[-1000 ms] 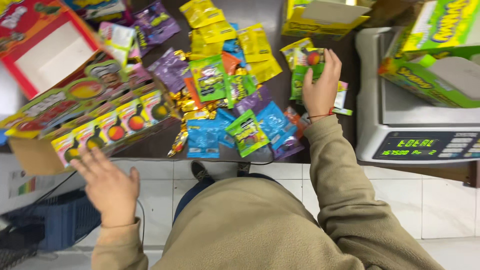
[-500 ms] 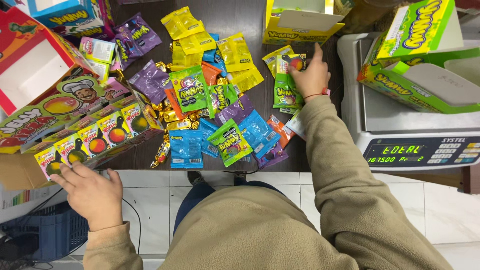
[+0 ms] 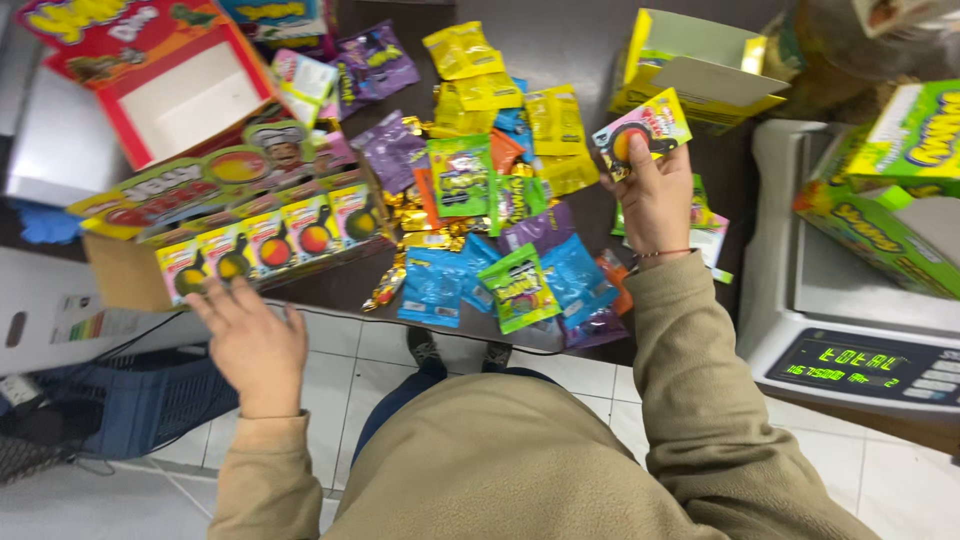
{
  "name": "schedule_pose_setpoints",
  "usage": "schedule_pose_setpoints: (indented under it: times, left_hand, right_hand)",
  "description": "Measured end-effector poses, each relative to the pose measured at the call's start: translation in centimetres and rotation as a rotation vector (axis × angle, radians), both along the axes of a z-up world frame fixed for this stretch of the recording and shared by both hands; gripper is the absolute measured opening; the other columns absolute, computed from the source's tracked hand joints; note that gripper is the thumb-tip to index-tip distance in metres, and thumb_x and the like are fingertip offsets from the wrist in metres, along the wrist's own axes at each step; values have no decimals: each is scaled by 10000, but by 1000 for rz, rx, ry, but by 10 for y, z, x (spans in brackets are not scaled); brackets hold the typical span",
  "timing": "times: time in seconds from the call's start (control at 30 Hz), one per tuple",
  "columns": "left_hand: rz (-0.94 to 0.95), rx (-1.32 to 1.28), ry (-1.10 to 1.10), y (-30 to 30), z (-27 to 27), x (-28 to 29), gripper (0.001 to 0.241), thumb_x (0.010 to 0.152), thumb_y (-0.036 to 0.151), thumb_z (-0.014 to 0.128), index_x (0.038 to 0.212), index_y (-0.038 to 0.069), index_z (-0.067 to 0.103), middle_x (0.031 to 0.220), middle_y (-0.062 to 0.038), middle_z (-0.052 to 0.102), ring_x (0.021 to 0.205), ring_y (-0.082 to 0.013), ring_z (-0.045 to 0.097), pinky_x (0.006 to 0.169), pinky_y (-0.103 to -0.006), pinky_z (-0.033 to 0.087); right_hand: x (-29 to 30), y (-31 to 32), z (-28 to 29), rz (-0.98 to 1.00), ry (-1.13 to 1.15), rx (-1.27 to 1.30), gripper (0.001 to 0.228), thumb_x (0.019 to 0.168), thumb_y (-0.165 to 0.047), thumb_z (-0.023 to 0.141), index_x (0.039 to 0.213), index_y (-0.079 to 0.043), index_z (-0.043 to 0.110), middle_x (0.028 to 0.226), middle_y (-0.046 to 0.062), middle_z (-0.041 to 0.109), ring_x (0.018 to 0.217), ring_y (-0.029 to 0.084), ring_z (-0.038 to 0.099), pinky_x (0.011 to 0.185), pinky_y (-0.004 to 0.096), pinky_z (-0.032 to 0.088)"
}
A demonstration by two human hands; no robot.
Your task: The person organizes candy products on a counter by sorting small packages, arranging display boxes, and placing items inside a larger cardboard box.
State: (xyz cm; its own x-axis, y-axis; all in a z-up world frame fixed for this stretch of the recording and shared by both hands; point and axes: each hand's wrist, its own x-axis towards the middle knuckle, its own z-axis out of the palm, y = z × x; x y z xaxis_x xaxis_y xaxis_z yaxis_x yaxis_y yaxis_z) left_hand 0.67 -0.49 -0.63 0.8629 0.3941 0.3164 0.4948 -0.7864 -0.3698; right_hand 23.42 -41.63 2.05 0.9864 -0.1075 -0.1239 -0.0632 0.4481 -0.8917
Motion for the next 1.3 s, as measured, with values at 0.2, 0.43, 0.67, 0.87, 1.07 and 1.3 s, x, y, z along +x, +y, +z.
schedule_pose_setpoints:
  times: [0.2, 0.43, 0.67, 0.87, 1.07, 1.3]
  left_hand:
    - [-45, -168, -28, 1, 16, -5, 811, 654, 285, 877, 1368, 13, 606, 1461, -258, 540, 1383, -462, 495, 889, -473, 620]
    - [-47, -208, -34, 8, 8, -11, 779, 722, 296, 854, 1392, 12, 577, 1480, -281, 501, 1410, -493, 439, 934, -448, 609]
    - [-78, -254, -34, 10, 11, -18, 774, 728, 268, 838, 1404, -4, 579, 1488, -322, 475, 1407, -529, 419, 979, -452, 587]
    - [-86, -309, -11, 14, 9, -21, 728, 799, 248, 812, 1429, -6, 551, 1502, -344, 439, 1412, -546, 385, 1016, -438, 574]
    - [-111, -311, -15, 21, -2, -21, 721, 809, 248, 800, 1425, -12, 530, 1502, -352, 421, 1407, -558, 391, 1037, -446, 562]
    - [-96, -276, -30, 22, -8, -20, 737, 809, 272, 795, 1455, 28, 538, 1536, -328, 405, 1434, -527, 384, 1073, -420, 529]
  right_hand:
    - [-28, 81, 27, 229, 175, 144, 198, 1022, -299, 648, 1086, -130, 566, 1102, 159, 762, 951, 328, 785, 845, 460, 698]
    - [-23, 112, -1, 272, 162, 14, 225, 1028, -275, 676, 1161, -103, 617, 1188, 185, 728, 1074, 382, 752, 940, 561, 653]
    - [-44, 183, 45, 490, -346, -521, 297, 897, 47, 794, 1106, -39, 602, 1128, 145, 723, 1048, 251, 735, 880, 335, 639]
    - [-47, 243, 23, 606, -851, -1039, 291, 753, 85, 772, 975, -84, 687, 1056, 61, 746, 982, 288, 749, 774, 358, 629]
    - [-19, 251, -41, 488, -1395, -1540, 126, 858, -137, 740, 911, -166, 630, 1035, -28, 688, 1101, 165, 707, 988, 362, 519]
    - [-14, 248, -13, 762, -1387, -1465, 152, 865, -125, 806, 908, -148, 662, 1167, 18, 721, 1219, 247, 693, 1199, 506, 387]
